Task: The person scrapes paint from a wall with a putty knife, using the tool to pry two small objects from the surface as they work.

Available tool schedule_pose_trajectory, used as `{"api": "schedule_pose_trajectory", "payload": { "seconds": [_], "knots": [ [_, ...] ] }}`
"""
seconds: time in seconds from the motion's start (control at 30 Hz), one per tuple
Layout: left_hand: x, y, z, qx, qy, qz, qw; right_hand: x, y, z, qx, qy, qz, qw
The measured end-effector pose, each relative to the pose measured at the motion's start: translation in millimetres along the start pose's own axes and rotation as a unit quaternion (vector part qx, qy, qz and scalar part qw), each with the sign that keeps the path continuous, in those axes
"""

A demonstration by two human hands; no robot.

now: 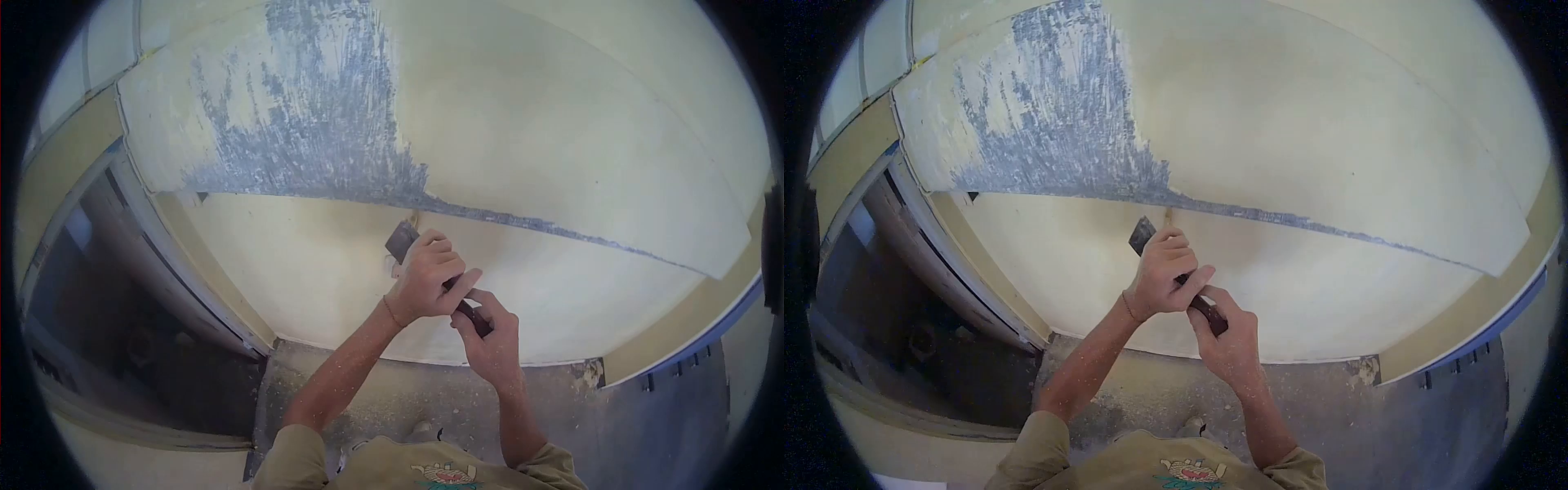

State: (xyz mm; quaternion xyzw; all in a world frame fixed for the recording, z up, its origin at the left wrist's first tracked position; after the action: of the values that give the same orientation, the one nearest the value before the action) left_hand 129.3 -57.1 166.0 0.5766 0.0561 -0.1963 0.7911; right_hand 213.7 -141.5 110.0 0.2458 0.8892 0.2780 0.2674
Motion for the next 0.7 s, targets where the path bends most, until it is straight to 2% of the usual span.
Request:
{"api": "schedule_pose_trajectory", "payload": {
  "seconds": [0.1,0.3,0.37,0.43,0.57,0.7],
  "knots": [
    [5.5,16.3,-19.0,-0.017,0.035,0.011,0.999,0.9,24.5,12.0,-0.002,0.013,-0.021,1.000],
    [2.5,33.3,-42.8,-0.012,0.047,0.011,0.999,6.7,51.7,25.4,-0.015,0.028,0.012,0.999],
    [-2.4,36.0,-43.1,0.003,0.045,0.020,0.999,10.7,55.7,26.5,-0.062,0.039,0.046,0.996],
    [-7.2,36.3,-46.5,0.019,0.040,0.029,0.999,16.7,60.1,22.3,-0.066,0.021,0.047,0.996],
    [-8.7,32.9,-62.5,0.030,0.043,-0.005,0.999,28.4,57.9,22.3,-0.069,-0.003,0.084,0.994],
    [-23.1,43.3,-75.4,0.008,0.050,-0.037,0.998,38.0,66.9,16.7,-0.039,-0.012,0.075,0.996]
  ]
}}
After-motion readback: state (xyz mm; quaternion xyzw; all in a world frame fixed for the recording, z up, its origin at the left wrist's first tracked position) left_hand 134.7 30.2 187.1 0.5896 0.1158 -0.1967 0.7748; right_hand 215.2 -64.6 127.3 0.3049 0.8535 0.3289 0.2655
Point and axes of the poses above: each hand's wrist, its own y-axis towards the middle knuckle, its own x-axis out of the palm, z = x × y, the point moved 9 cm from there along y, towards the middle knuckle, and after that the axes turned 13 degrees about -x, right-handed, at the moved point
